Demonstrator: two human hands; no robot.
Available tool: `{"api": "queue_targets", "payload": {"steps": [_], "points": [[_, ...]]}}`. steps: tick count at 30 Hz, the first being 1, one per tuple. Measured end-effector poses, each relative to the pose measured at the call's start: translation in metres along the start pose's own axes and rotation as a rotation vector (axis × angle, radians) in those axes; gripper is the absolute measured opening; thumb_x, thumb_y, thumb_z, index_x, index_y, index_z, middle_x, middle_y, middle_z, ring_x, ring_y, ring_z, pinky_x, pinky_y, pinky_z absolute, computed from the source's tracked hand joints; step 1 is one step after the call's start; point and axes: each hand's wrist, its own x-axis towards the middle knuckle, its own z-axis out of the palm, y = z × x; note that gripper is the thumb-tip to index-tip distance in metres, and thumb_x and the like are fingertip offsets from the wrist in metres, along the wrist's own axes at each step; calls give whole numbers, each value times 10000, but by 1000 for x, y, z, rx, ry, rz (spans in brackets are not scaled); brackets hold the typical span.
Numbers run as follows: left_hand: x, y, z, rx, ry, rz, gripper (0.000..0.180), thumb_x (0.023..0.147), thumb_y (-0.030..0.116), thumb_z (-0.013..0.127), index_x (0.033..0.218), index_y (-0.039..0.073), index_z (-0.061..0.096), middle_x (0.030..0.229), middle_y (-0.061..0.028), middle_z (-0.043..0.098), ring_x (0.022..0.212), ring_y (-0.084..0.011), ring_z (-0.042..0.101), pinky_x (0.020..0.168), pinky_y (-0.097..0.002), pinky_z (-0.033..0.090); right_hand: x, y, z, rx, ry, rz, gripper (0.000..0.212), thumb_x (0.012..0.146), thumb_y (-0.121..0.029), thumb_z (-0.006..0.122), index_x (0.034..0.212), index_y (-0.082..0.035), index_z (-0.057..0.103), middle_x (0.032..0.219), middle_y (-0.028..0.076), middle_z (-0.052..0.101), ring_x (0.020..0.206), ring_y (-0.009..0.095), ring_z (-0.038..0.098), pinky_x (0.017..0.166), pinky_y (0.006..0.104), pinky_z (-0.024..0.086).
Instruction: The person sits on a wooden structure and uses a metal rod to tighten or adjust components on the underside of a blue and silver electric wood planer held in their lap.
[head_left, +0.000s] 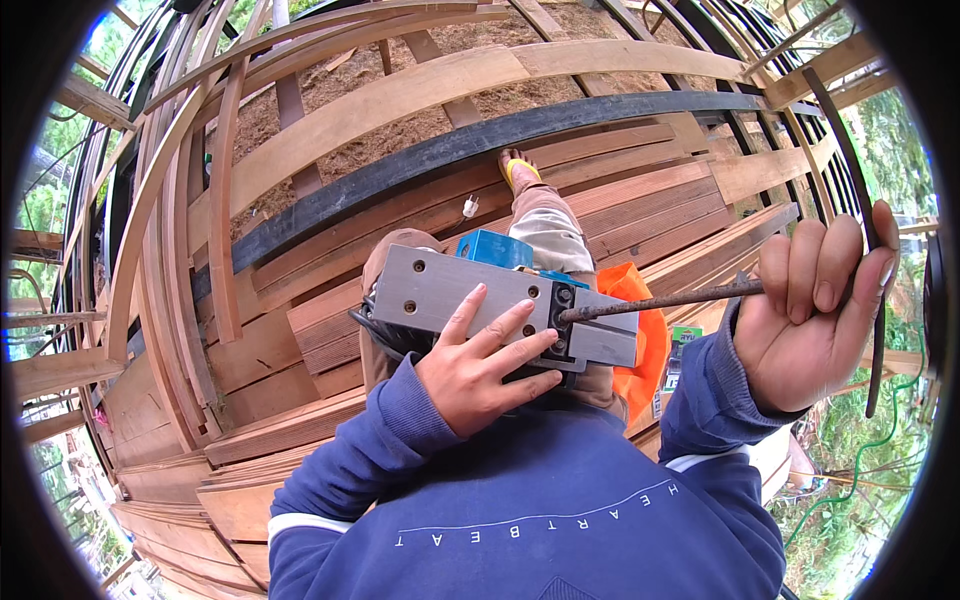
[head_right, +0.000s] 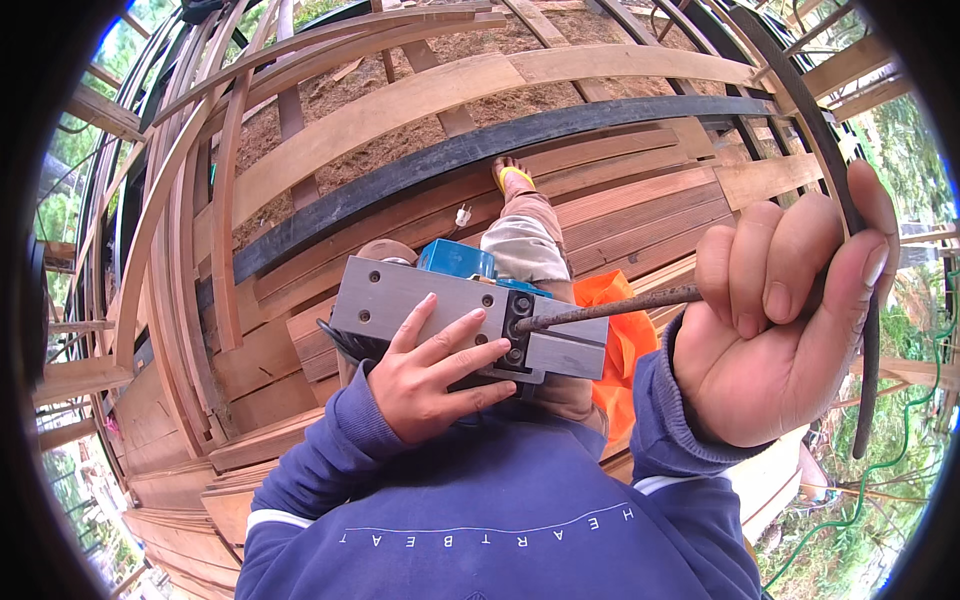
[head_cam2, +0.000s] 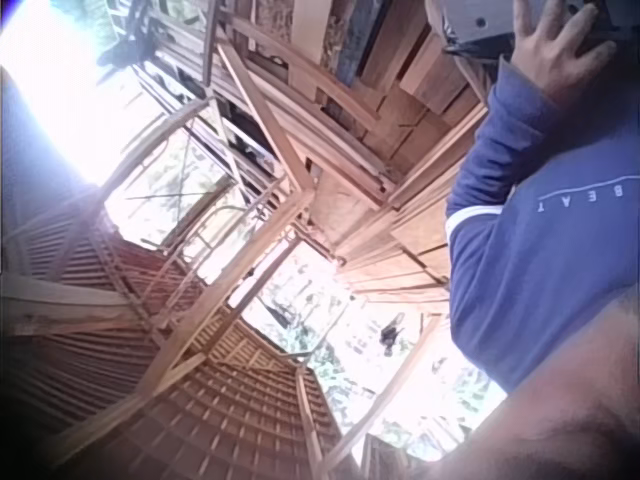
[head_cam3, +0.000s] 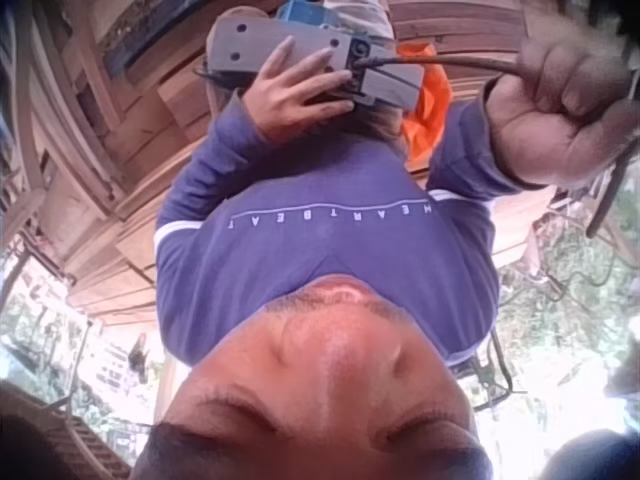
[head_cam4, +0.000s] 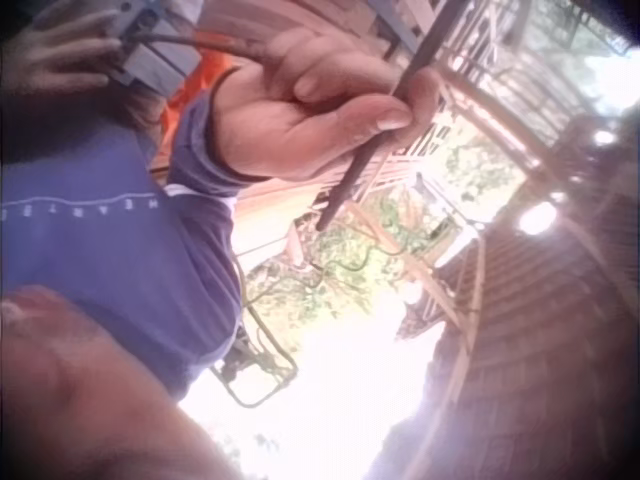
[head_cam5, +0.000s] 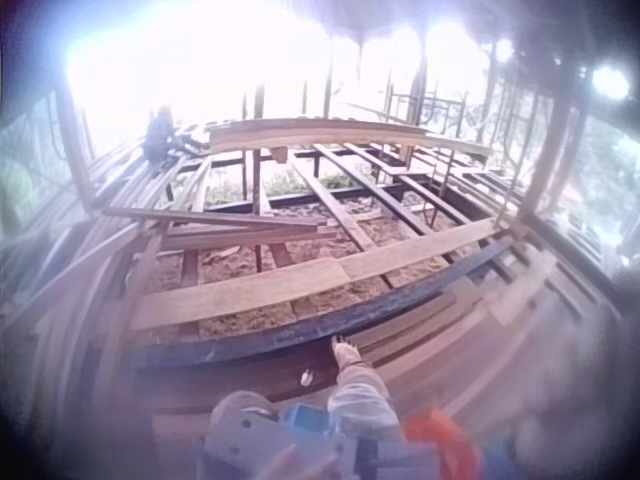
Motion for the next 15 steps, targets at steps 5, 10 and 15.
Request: {"api": "queue_targets", "payload": {"steps": [5, 10, 15], "points": [[1, -1, -1, -5, -11, -7, 376, 839, 208, 658, 1197, 315, 696, 1390, -27, 579, 1356, -287, 496, 1144, -661, 279, 4, 3, 7, -74, 44, 18, 351, 1101, -200, 360, 1357, 6, 483, 704, -17, 346, 530, 59, 273, 484, 231, 251], [2, -2, -2, -7, -18, -2, 394, 831, 201, 662, 1205, 319, 695, 1392, -22, 577, 1357, -284, 494, 1145, -657, 283, 7, 10, 19, -300, 163, -35, 346, 1097, -195, 373, 1344, 11, 500, 703, -12, 367, 516, 61, 287, 472, 229, 268], [2, -1, -2, -8, -15, -9, 405, 816, 189, 671, 1199, 317, 697, 1394, -20, 574, 1356, -282, 494, 1146, -654, 285, 6, 14, 30, -334, 137, -45, 368, 1099, -217, 368, 1374, 3, 476, 707, -15, 363, 516, 61, 282, 463, 231, 276]]}}
